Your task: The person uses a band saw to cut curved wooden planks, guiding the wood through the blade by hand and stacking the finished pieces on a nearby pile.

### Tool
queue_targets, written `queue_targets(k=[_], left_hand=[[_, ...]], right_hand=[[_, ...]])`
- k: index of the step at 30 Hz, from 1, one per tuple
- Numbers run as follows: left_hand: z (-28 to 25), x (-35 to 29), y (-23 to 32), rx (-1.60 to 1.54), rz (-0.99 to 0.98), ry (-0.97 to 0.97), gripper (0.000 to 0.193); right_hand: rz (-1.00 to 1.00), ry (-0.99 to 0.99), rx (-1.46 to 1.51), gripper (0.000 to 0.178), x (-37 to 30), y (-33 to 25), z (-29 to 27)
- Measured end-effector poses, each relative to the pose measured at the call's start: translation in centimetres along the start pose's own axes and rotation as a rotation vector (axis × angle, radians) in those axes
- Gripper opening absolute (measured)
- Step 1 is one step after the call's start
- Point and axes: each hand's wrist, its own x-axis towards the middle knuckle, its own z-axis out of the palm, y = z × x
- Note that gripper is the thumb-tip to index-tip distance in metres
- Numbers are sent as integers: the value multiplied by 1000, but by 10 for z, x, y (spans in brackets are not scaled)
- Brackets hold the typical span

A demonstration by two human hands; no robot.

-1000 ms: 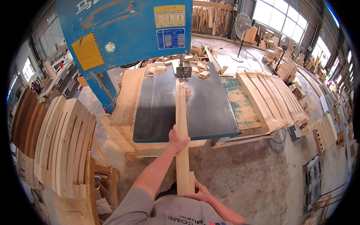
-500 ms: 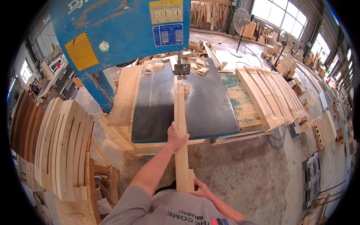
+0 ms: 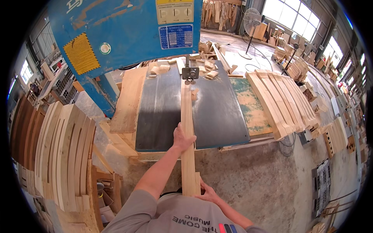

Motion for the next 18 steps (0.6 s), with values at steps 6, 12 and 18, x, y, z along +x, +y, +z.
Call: queue_targets(k=[6,12,18], left_hand=[[-3,17,0,17,-26,-76,108],[0,37,-8,65,-27,-88,111],[-2,58,-6,75,-41,-117,112]], right_hand=[[-12,-13,18,110,15,-8,-7],[83,-13,25,110,28,-27,-14],[87,-20,71,111,41,-56,-17]])
